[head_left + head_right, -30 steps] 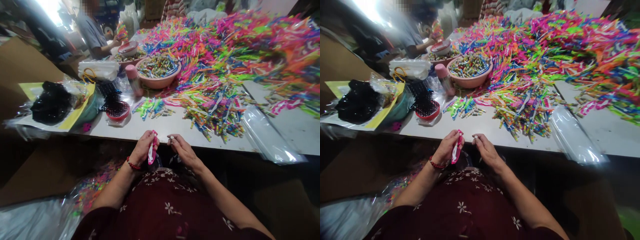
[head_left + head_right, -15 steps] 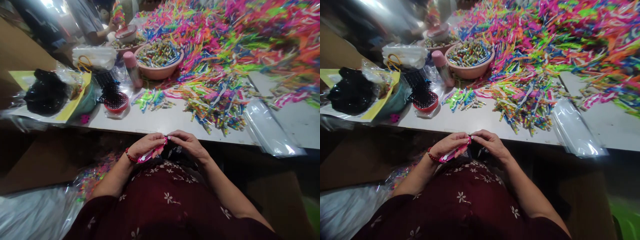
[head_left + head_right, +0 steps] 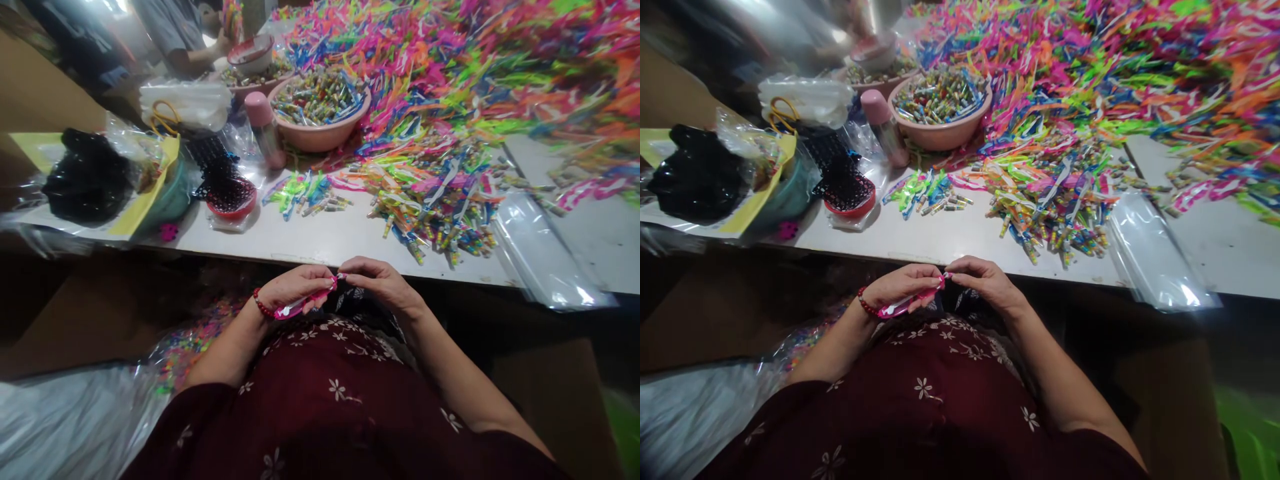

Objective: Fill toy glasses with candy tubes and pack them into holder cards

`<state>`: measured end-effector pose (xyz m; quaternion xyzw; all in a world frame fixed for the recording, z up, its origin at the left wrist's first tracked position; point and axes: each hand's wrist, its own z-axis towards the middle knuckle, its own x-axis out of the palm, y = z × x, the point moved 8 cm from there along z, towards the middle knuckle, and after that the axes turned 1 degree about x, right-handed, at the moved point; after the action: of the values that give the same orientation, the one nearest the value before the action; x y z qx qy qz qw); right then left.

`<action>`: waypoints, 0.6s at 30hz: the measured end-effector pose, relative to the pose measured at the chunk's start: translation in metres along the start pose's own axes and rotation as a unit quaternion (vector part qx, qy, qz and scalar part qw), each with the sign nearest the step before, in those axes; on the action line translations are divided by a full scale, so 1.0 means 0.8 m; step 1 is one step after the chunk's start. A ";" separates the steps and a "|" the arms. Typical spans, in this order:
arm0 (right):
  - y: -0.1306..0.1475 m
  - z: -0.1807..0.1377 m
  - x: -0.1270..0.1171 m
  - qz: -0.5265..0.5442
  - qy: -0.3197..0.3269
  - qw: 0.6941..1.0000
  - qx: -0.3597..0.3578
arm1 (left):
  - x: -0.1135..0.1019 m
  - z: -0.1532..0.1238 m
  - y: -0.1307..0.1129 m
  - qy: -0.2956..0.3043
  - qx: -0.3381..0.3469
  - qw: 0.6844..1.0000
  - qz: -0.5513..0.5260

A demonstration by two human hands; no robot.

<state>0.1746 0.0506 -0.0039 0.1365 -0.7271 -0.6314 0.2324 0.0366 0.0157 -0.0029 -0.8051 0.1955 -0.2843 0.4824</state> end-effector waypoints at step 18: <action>0.026 -0.003 0.002 -0.103 0.080 0.991 -0.008 | 0.011 -0.004 0.004 0.055 -0.047 0.997 -0.022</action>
<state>0.1764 0.0512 0.0169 0.2587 -0.6829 -0.6451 0.2248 0.0409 0.0066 -0.0023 -0.8142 0.2167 -0.3294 0.4262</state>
